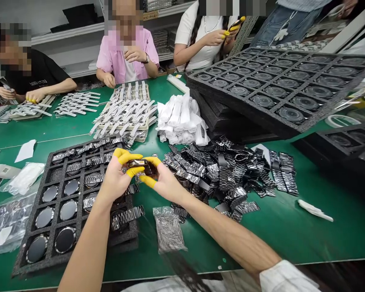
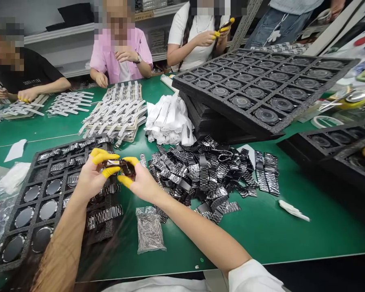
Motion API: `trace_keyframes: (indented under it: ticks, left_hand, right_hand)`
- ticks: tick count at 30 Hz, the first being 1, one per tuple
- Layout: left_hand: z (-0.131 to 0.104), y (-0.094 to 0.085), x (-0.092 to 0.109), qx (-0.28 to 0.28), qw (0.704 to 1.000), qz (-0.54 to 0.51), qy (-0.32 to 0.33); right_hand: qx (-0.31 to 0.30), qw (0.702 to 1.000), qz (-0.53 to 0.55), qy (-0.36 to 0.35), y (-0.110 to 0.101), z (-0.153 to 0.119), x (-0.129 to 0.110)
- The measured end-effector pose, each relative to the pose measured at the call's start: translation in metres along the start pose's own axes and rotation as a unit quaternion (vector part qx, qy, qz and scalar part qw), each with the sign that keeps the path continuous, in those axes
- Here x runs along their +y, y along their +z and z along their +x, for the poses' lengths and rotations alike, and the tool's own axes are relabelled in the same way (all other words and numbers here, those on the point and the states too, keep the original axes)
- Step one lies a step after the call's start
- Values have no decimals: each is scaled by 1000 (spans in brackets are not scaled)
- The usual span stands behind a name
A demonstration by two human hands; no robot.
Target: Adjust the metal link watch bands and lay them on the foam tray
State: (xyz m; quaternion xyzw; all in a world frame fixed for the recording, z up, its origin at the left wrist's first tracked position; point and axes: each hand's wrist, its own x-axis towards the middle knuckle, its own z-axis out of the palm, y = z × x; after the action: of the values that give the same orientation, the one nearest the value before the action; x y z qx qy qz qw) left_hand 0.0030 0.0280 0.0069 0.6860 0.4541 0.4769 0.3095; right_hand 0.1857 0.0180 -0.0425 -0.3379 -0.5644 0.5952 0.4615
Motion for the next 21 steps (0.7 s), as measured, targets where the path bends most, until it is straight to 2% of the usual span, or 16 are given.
trace_keyframes:
  ticks: [2, 4, 7, 9, 11, 12, 13, 15, 17, 19, 21]
  left_hand:
    - [3, -2, 4, -9, 999, 41, 18]
    - [3, -4, 14, -59, 994, 89, -11]
    - [-1, -14, 38, -144, 963, 220, -53]
    - [-5, -29, 52, -156, 940, 303, -36]
    - [-6, -54, 60, -139, 918, 372, 0]
    - [-6, -70, 60, -129, 905, 404, 19]
    - [-6, -87, 59, -128, 892, 433, 32]
    - [-5, -125, 50, -138, 869, 472, 48]
    - [-6, -161, 37, -126, 861, 490, 40]
    - [-9, -192, 21, -100, 866, 489, 27]
    - [-14, -215, 4, -64, 871, 487, 2]
  right_hand:
    - [9, 994, -110, -18, -9, 2, -2]
    - [7, 976, -215, -40, -20, 4, -8]
    - [-31, 952, -296, -66, -39, 7, -21]
    - [-81, 940, -327, -50, -49, 9, -27]
    - [-112, 918, -378, -30, -58, 9, -26]
    - [-116, 898, -424, -26, -61, 9, -23]
    - [-113, 869, -482, -26, -64, 9, -19]
    - [-104, 787, -608, -19, -69, 10, -5]
    - [-94, 716, -691, 8, -72, 12, 11]
    - [-103, 682, -723, 29, -73, 15, 24]
    - [-112, 670, -732, 42, -74, 17, 31]
